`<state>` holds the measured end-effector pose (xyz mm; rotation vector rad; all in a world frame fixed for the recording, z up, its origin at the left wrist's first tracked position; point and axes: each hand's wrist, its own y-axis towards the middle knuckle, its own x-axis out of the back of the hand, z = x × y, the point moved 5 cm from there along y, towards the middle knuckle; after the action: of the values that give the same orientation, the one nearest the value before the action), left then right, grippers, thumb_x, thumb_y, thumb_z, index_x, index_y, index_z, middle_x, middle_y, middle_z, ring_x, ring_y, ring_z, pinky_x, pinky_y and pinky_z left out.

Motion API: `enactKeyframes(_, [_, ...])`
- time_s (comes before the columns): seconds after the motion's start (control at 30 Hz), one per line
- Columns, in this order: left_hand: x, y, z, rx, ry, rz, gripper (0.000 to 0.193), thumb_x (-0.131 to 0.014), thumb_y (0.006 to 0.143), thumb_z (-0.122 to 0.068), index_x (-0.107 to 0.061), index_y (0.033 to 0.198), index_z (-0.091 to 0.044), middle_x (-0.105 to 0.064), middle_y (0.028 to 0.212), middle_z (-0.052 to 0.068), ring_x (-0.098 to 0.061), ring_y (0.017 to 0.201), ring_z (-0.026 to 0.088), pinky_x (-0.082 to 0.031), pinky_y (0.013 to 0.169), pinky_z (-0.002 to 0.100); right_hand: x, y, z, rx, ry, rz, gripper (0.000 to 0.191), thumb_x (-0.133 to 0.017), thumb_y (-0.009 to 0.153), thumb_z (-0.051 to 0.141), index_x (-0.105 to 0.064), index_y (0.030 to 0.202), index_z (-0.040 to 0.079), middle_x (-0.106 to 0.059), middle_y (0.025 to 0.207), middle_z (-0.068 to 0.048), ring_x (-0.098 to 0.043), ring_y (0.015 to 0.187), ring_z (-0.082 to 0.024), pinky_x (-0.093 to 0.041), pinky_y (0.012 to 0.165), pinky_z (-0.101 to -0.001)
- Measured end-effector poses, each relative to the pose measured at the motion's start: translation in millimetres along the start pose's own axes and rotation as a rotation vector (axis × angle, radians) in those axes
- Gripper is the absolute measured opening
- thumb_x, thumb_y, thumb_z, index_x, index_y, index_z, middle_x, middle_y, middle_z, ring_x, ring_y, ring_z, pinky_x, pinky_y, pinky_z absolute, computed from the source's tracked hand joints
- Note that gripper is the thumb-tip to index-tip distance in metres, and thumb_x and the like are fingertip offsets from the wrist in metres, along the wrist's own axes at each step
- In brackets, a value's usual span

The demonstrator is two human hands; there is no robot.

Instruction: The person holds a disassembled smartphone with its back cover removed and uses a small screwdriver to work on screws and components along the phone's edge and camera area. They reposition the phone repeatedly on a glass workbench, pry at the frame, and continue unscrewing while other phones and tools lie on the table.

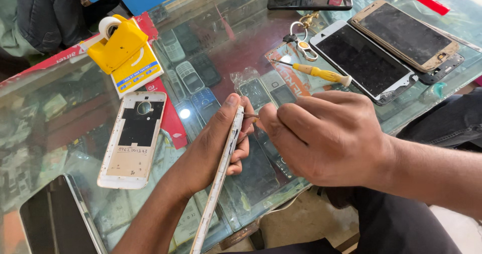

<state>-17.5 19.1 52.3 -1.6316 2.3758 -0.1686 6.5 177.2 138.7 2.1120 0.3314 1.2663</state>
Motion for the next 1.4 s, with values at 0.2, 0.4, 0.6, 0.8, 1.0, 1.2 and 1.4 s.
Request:
enactKeyframes(0.2, [1.5, 2.8, 1.0, -0.035, 0.003, 0.032, 0.057, -0.03, 0.101, -0.065, -0.047, 0.101, -0.011, -0.035, 0.081, 0.001, -0.039, 0.058, 0.008, -0.036, 0.044, 0.021, 2.5, 5.5, -1.8, 0.097, -0.049, -0.119, 0.014, -0.077, 0.085, 0.003, -0.075, 0.097, -0.003, -0.066, 0.078, -0.004, -0.06, 0.059, -0.01, -0.048, 0.051, -0.0294])
enactKeyframes(0.4, [2.3, 1.0, 3.6, -0.015, 0.002, 0.028, 0.056, -0.031, 0.098, -0.065, -0.049, 0.101, -0.012, -0.036, 0.074, -0.002, -0.037, 0.057, 0.006, -0.035, 0.045, 0.021, -2.2, 15.7, -15.9, -0.399, 0.305, 0.147, 0.031, -0.065, 0.096, 0.026, -0.072, 0.084, -0.002, -0.064, 0.063, -0.006, -0.062, 0.055, -0.019, -0.051, 0.053, -0.0352])
enactKeyframes(0.6, [5.2, -1.7, 4.2, -0.057, 0.081, -0.007, 0.059, -0.031, 0.099, -0.065, -0.051, 0.102, -0.011, -0.037, 0.068, -0.002, -0.034, 0.055, 0.006, -0.035, 0.045, 0.022, -21.1, -3.2, -35.6, -0.994, 0.839, 0.618, 0.045, -0.053, 0.103, 0.033, -0.071, 0.07, 0.009, -0.066, 0.055, 0.001, -0.064, 0.05, -0.012, -0.053, 0.049, -0.0331])
enactKeyframes(0.8, [9.3, 3.8, 7.4, -0.045, 0.016, -0.011, 0.058, -0.031, 0.101, -0.066, -0.048, 0.103, -0.01, -0.037, 0.074, -0.003, -0.035, 0.057, 0.006, -0.035, 0.045, 0.022, -27.1, -8.5, -29.0, -0.955, 0.65, 0.486, 0.035, -0.072, 0.093, 0.031, -0.064, 0.073, 0.004, -0.062, 0.055, -0.005, -0.055, 0.045, -0.018, -0.045, 0.047, -0.0347])
enactKeyframes(1.0, [14.5, 7.8, 13.1, -0.039, -0.016, 0.003, 0.058, -0.031, 0.101, -0.066, -0.049, 0.101, -0.01, -0.035, 0.072, 0.0, -0.036, 0.057, 0.006, -0.034, 0.044, 0.02, -18.9, 3.1, -19.3, -0.585, 0.473, 0.13, 0.035, -0.084, 0.081, 0.021, -0.056, 0.091, 0.003, -0.062, 0.066, -0.008, -0.06, 0.054, -0.016, -0.044, 0.051, -0.0313])
enactKeyframes(1.2, [18.6, 11.7, 19.9, -0.063, -0.029, 0.006, 0.056, -0.032, 0.1, -0.064, -0.049, 0.103, -0.01, -0.037, 0.078, 0.0, -0.039, 0.059, 0.007, -0.035, 0.044, 0.021, -34.8, -18.4, -21.8, -0.855, 0.723, 0.235, 0.024, -0.068, 0.099, 0.012, -0.048, 0.11, 0.006, -0.067, 0.059, -0.003, -0.057, 0.047, -0.011, -0.041, 0.046, -0.0288])
enactKeyframes(1.4, [18.7, 13.0, 21.3, -0.096, -0.068, 0.03, 0.055, -0.033, 0.101, -0.063, -0.048, 0.105, -0.011, -0.039, 0.085, 0.001, -0.041, 0.061, 0.007, -0.037, 0.045, 0.021, -35.7, -15.4, -19.6, -0.881, 0.843, 0.125, 0.035, -0.072, 0.089, 0.003, -0.044, 0.109, 0.002, -0.061, 0.068, -0.004, -0.051, 0.058, -0.01, -0.04, 0.052, -0.0255])
